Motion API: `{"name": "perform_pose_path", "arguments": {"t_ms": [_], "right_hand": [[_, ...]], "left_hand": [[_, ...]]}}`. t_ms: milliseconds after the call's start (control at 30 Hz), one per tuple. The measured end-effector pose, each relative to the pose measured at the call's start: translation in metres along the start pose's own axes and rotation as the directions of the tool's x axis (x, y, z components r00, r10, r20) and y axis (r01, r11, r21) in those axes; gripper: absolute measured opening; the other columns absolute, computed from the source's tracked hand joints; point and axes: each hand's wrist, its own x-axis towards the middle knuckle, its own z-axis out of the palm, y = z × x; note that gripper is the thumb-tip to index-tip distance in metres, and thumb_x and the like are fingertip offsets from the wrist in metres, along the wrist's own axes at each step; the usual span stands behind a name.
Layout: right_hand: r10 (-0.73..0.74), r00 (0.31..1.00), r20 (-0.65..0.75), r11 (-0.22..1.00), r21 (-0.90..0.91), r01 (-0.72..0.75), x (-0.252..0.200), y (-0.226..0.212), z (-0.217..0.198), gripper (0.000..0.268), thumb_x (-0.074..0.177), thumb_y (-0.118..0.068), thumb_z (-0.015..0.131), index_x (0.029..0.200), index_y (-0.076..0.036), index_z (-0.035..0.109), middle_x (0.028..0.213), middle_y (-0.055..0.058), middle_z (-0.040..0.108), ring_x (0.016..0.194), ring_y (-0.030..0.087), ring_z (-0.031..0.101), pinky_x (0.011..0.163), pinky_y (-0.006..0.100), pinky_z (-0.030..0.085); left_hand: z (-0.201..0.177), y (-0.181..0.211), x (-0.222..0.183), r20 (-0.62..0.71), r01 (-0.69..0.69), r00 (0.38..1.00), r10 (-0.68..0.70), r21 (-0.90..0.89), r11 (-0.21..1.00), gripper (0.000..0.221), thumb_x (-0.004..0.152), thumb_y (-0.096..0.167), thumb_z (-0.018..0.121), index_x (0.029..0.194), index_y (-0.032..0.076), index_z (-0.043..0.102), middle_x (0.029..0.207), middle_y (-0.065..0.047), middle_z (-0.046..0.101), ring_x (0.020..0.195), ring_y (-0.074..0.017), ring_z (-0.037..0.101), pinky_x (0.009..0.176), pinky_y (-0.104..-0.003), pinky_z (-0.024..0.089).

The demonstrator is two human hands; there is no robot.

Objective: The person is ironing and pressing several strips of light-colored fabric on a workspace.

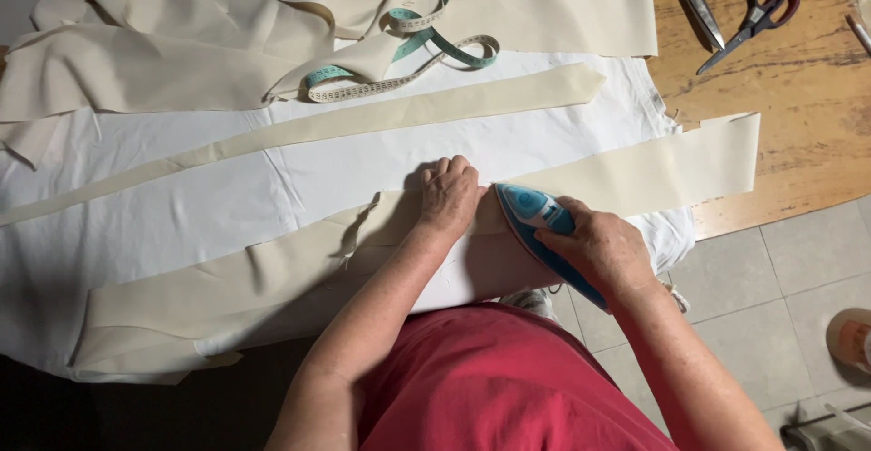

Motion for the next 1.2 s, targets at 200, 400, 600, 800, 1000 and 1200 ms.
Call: {"name": "perform_pose_path", "arguments": {"t_ms": [200,400,600,800,1000,1200], "right_hand": [[0.015,0.999,0.028,1.0,-0.001,-0.015,0.002,-0.002,0.003,0.057,0.073,-0.043,0.064,0.125,-0.022,0.053,0.088,0.012,0.069,0.09,0.031,0.065,0.08,0.04,0.051],[-0.029,0.999,0.043,0.999,-0.021,0.029,0.01,-0.016,0.002,0.057,0.074,-0.042,0.063,0.125,-0.02,0.052,0.088,0.014,0.068,0.088,0.031,0.066,0.079,0.041,0.051],[-0.026,0.998,0.06,0.999,-0.038,0.028,0.0,-0.009,-0.002,0.057,0.075,-0.042,0.063,0.126,-0.019,0.051,0.089,0.015,0.068,0.09,0.032,0.065,0.08,0.042,0.051],[0.014,0.997,0.07,1.0,-0.021,-0.012,0.0,-0.016,-0.002,0.055,0.077,-0.038,0.063,0.126,-0.019,0.05,0.087,0.015,0.068,0.088,0.031,0.066,0.077,0.04,0.052],[-0.06,0.998,0.03,0.997,-0.041,0.061,0.022,-0.028,0.006,0.055,0.076,-0.044,0.061,0.124,-0.019,0.052,0.089,0.015,0.067,0.088,0.032,0.065,0.076,0.042,0.051],[-0.038,0.998,0.05,0.996,-0.084,0.042,-0.003,-0.022,-0.003,0.054,0.077,-0.041,0.061,0.125,-0.018,0.051,0.086,0.014,0.068,0.085,0.031,0.067,0.075,0.04,0.052]], "left_hand": [[-0.002,-0.009,-0.006,-0.038,-0.028,0.999,0.027,-0.031,0.999,0.025,0.075,0.029,0.067,0.081,0.01,0.052,0.091,-0.004,0.044,0.091,-0.0234,0.045,0.077,-0.04,0.039],[-0.015,-0.006,-0.007,-0.009,0.033,0.999,-0.034,-0.092,0.995,0.024,0.075,0.021,0.068,0.082,0.009,0.049,0.091,-0.007,0.045,0.085,-0.0274,0.054,0.075,-0.042,0.042],[0.003,-0.041,0.0,0.156,0.101,0.985,-0.077,-0.155,0.983,0.026,0.076,0.034,0.067,0.087,0.016,0.052,0.082,-0.005,0.056,0.084,-0.0286,0.061,0.08,-0.042,0.041],[-0.01,-0.053,0.003,0.337,0.235,0.927,-0.164,-0.179,0.955,0.026,0.07,0.043,0.065,0.086,0.023,0.06,0.084,0.004,0.066,0.089,-0.0237,0.064,0.079,-0.037,0.043],[-0.017,-0.049,0.005,0.375,0.252,0.911,-0.17,-0.182,0.95,0.023,0.069,0.039,0.064,0.086,0.024,0.061,0.083,0.003,0.066,0.092,-0.0233,0.063,0.079,-0.035,0.044],[-0.021,-0.05,0.005,0.389,0.268,0.905,-0.172,-0.208,0.941,0.026,0.069,0.04,0.065,0.089,0.024,0.061,0.087,0.003,0.065,0.095,-0.0234,0.062,0.081,-0.036,0.043]]}}
